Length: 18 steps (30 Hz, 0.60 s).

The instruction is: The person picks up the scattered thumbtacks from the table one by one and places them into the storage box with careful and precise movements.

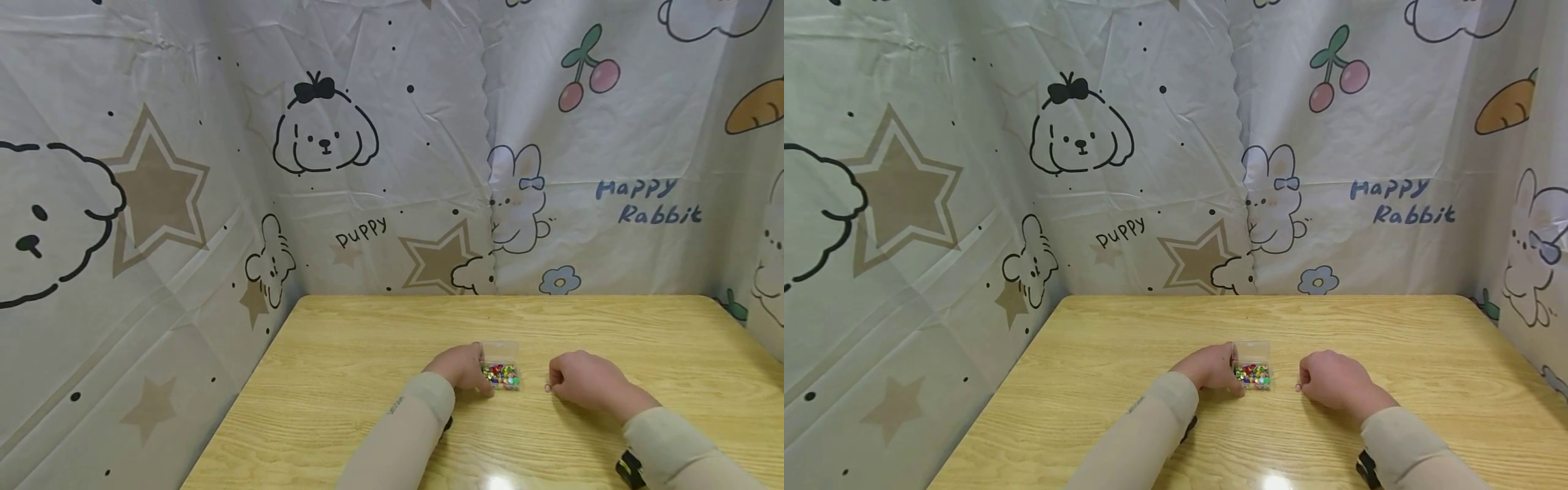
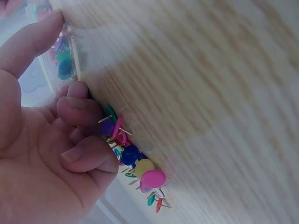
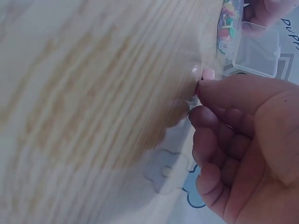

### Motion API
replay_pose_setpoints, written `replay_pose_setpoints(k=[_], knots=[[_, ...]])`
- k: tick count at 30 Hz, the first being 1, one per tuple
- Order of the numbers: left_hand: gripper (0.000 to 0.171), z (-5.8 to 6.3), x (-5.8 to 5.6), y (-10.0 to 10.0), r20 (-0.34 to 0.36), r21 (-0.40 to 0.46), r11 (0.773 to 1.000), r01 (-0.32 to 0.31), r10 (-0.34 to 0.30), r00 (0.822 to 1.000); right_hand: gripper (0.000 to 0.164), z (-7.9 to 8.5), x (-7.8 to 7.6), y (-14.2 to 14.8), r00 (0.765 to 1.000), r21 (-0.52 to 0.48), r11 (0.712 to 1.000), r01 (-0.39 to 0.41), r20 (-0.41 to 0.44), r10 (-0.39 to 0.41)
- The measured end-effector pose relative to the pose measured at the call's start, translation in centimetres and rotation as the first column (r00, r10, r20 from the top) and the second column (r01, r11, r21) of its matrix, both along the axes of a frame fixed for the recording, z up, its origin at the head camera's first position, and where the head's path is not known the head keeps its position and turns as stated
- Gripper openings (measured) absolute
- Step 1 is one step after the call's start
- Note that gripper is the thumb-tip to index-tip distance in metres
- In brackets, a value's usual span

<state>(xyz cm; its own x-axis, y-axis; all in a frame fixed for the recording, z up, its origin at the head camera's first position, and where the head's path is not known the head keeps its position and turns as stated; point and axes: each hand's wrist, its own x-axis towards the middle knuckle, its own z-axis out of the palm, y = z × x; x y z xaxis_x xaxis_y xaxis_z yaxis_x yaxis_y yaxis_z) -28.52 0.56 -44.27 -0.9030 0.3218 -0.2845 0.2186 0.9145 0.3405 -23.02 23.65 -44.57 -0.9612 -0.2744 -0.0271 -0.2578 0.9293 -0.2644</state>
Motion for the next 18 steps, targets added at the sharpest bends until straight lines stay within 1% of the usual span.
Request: replay_pose_setpoints(k=[10,18], knots=[[0.047,0.13,0.08,0.06,0.001,-0.007,1.000,0.002,-0.002,1.000,0.021,-0.20,-0.18,0.09,1.000,0.008,1.000,0.003,-0.017,-0.002],[0.049,0.19,0.11,0.07,-0.008,-0.009,1.000,0.004,-0.004,1.000,0.023,-0.29,-0.56,-0.08,0.999,0.012,1.000,-0.001,-0.049,0.002]])
